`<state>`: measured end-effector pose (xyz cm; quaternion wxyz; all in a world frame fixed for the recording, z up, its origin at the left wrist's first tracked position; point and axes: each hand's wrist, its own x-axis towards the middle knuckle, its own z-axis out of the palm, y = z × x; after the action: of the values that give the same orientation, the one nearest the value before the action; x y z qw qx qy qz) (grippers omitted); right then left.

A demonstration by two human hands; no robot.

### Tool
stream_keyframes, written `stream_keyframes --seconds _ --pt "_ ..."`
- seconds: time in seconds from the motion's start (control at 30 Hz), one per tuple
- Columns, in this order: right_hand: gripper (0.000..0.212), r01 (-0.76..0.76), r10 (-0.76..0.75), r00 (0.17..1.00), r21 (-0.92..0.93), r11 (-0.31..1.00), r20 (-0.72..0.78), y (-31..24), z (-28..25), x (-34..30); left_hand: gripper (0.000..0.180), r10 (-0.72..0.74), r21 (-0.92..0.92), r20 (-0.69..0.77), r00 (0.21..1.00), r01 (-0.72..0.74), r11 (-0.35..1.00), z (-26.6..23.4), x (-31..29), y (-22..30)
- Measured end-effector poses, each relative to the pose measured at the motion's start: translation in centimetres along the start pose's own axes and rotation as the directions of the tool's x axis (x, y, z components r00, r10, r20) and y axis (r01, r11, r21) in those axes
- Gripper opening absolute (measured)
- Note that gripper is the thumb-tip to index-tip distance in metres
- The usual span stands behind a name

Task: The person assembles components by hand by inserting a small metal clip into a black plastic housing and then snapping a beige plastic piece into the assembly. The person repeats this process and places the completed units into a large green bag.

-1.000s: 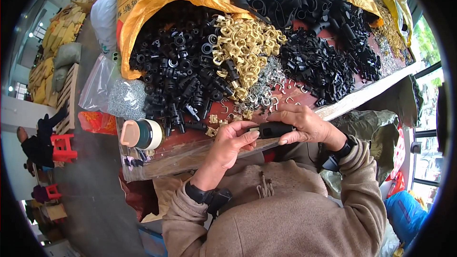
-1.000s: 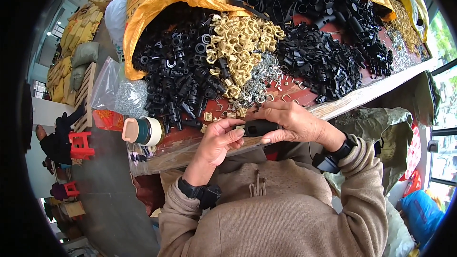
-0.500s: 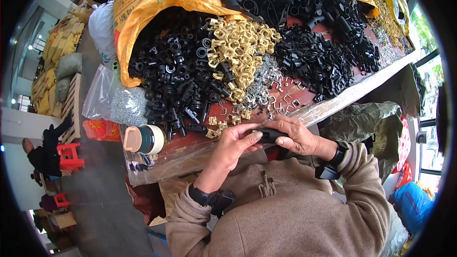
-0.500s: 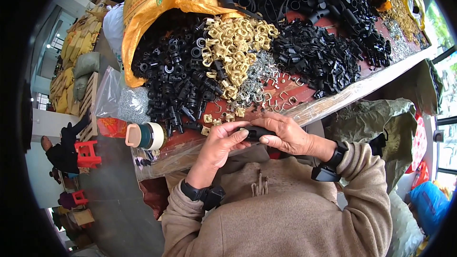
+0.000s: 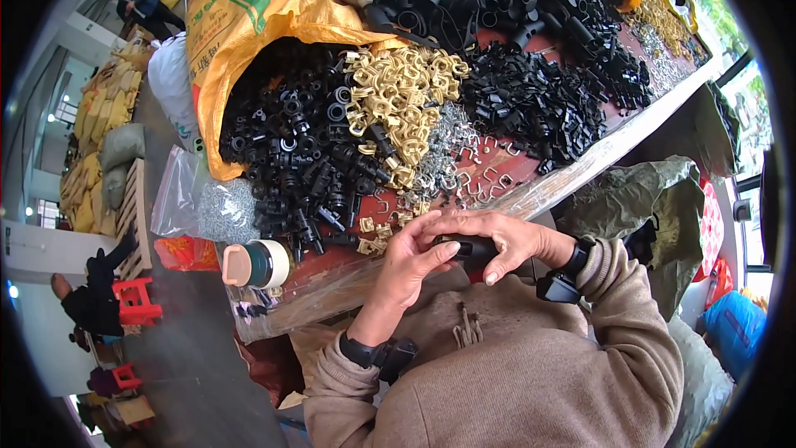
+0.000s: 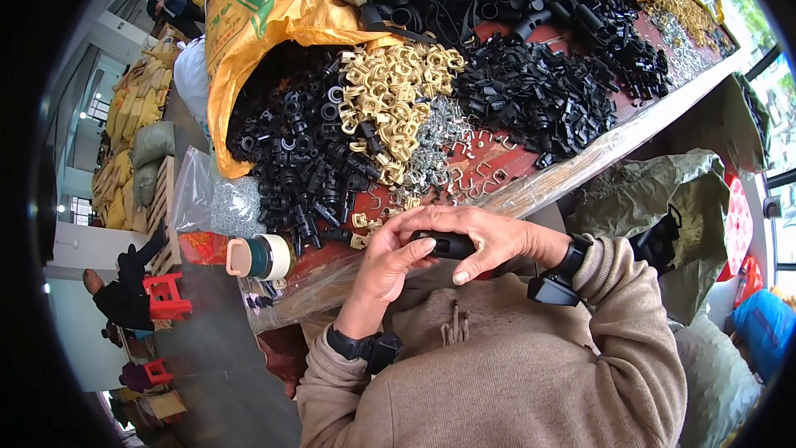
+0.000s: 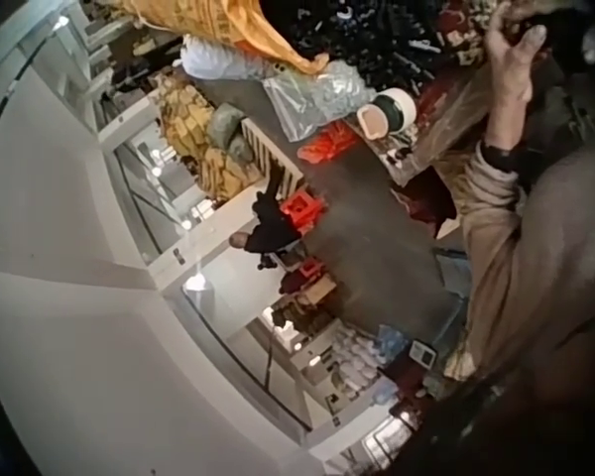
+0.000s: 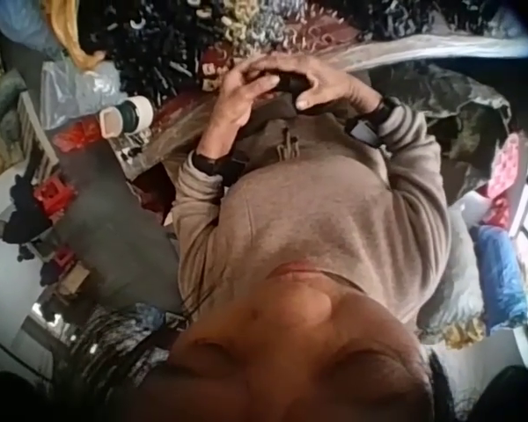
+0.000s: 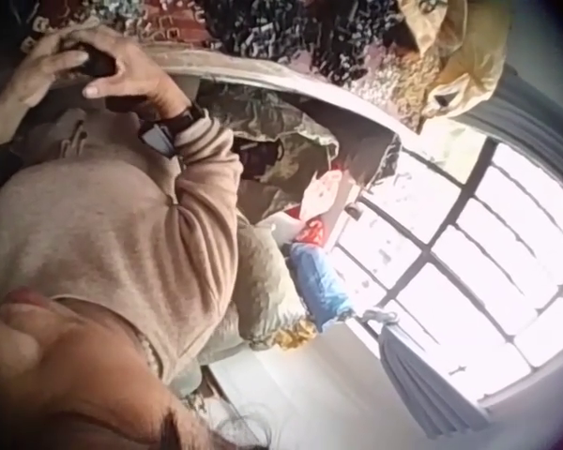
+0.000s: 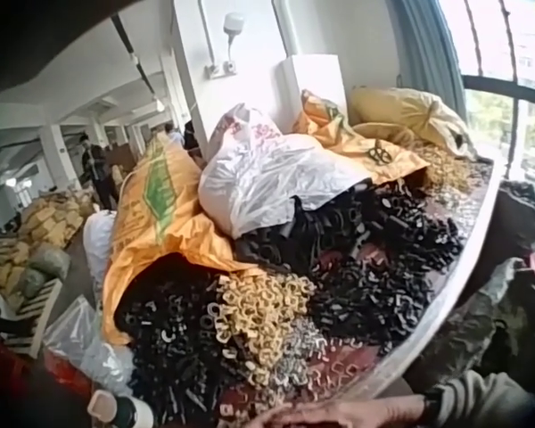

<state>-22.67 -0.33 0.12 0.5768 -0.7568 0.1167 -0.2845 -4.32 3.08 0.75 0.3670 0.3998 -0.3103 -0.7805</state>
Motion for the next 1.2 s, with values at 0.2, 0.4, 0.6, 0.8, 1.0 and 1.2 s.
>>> stream_keyframes --seconds 0.2,0.4,0.6,0.8,1.0,1.2 --pt "0.096 -0.026 0.04 0.989 0.102 0.994 -0.145 0.7 0.4 -0.2 0.055 0.134 -0.042 0.029 0.991 -0.133 0.99 0.5 0.4 -1.1" --pt "0.096 -0.051 0.123 0.964 0.289 0.956 -0.237 0.7 0.9 -0.6 0.054 0.094 -0.082 0.012 0.996 -0.092 0.992 0.4 0.7 -1.9" --pt "0.085 0.001 0.111 0.941 0.331 0.944 -0.318 2.0 1.1 -1.3 0.054 0.018 -0.113 -0.005 1.0 -0.019 0.993 0.8 0.9 -2.6" --pt "0.083 0.004 0.126 0.939 0.374 0.927 -0.32 1.3 0.9 -1.6 0.06 0.048 -0.102 0.037 0.998 -0.044 0.994 1.5 0.8 -2.4" --pt "0.08 0.036 0.11 0.932 0.39 0.92 -0.346 0.8 1.4 -1.6 0.072 0.127 -0.077 0.035 0.991 -0.124 0.989 1.1 0.7 -3.1" --pt "0.075 0.049 0.173 0.906 0.502 0.864 -0.385 0.6 1.6 -1.6 0.081 0.082 -0.052 0.009 0.997 -0.081 0.995 0.8 0.4 -3.0"
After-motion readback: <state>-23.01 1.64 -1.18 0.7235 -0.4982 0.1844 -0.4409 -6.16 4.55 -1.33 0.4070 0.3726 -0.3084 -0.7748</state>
